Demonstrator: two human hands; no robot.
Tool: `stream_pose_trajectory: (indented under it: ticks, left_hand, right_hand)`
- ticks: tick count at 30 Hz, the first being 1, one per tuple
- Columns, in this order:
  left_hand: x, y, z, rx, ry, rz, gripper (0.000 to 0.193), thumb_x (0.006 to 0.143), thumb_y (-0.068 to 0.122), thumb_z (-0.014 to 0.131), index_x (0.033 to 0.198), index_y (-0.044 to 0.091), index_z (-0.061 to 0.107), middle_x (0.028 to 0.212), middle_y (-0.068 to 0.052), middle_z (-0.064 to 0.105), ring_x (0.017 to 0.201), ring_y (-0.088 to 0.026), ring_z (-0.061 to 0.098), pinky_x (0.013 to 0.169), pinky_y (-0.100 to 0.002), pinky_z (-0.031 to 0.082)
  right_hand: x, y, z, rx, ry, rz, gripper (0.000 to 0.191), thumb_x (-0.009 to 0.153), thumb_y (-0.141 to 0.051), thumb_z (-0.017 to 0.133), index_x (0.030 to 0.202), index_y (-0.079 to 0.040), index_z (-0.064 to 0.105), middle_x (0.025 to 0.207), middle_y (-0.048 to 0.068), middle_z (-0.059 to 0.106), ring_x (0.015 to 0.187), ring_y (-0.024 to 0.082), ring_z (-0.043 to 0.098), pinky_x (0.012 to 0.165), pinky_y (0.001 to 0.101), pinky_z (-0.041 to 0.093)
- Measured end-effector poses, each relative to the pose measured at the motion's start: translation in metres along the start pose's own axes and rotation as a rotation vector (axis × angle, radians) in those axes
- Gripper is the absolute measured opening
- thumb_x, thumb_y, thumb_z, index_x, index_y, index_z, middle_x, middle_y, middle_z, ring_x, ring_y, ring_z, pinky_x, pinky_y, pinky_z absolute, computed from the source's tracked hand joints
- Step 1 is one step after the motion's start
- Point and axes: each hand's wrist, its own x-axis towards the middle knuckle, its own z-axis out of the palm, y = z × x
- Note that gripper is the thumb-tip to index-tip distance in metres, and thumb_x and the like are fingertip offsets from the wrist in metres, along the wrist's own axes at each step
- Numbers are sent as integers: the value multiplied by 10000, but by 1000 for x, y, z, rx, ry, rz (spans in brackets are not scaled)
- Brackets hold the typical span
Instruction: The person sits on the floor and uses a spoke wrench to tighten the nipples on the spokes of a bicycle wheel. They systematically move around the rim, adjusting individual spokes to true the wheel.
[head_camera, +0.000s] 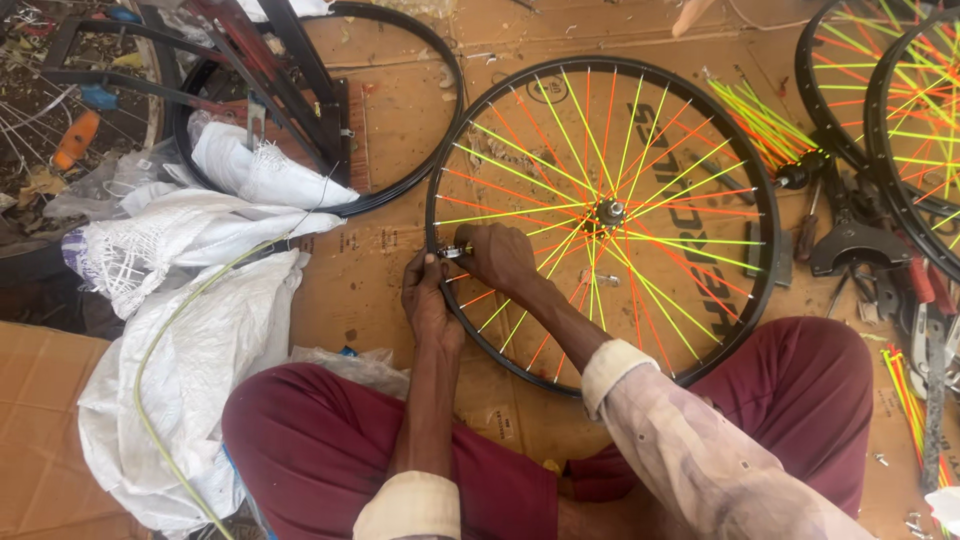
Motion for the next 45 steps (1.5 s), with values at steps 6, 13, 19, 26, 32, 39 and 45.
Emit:
stream_pose_trajectory:
  ticks: [6, 13, 19, 26, 32, 39, 45]
  left_hand:
    - [-2, 4, 6, 24, 37, 2, 155, 994, 154, 680, 1121, 66, 684, 882, 3, 666, 706, -74, 588, 580, -230, 466]
    - [7, -5, -6, 77, 32, 23, 133, 1005, 166, 664, 1119, 99, 678, 860, -6, 646, 695, -85, 582, 565, -233, 446]
    - [7, 2, 2, 133, 95, -13, 146, 998, 181, 663, 1127, 113, 676, 915, 30, 674, 762, -68, 594, 638, -220, 481]
    - [7, 2, 14, -13, 57, -4, 146, 946, 162, 717, 1073, 92, 699, 919, 21, 700, 770, -72, 614, 663, -235, 501]
    - [3, 3, 11, 42, 102, -23, 127, 951, 187, 728, 1053, 113, 710, 886, 39, 674, 723, -55, 578, 591, -227, 442]
    - [-4, 9, 19, -18, 81, -41, 122, 956, 169, 696, 1054, 98, 707, 926, -1, 731, 739, -91, 631, 590, -221, 472]
    - [-3, 6, 17, 67, 125, -53, 138, 968, 180, 701, 1085, 105, 703, 921, 30, 700, 759, -72, 621, 605, -220, 477]
  right_hand:
    - [3, 13, -15, 373, -32, -227, 423, 792, -411, 797, 1068, -116, 670, 981, 80, 762, 887, 314, 742, 753, 447, 545]
    - [1, -1, 3, 42, 9, -33, 298, 868, -373, 753, 1086, -174, 708, 954, 100, 769, 895, 327, 737, 747, 477, 531]
    - [11, 5, -8, 217, -19, -149, 357, 793, -372, 799, 1060, -150, 715, 963, 111, 759, 897, 321, 741, 735, 451, 554]
    - [7, 3, -17, 287, 2, -10, 436, 751, -376, 819, 1061, -121, 648, 993, 74, 777, 900, 321, 743, 716, 441, 544]
    - [8, -8, -16, 50, -100, 48, 316, 829, -407, 818, 1025, -180, 718, 926, 107, 772, 889, 335, 735, 757, 455, 533]
    - [2, 14, -18, 481, 37, -223, 252, 875, -313, 745, 1045, -140, 673, 991, 68, 777, 906, 296, 767, 766, 433, 579]
    - [4, -5, -13, -13, -20, -19, 327, 844, -370, 804, 1076, -162, 706, 890, 134, 755, 873, 345, 731, 773, 470, 533]
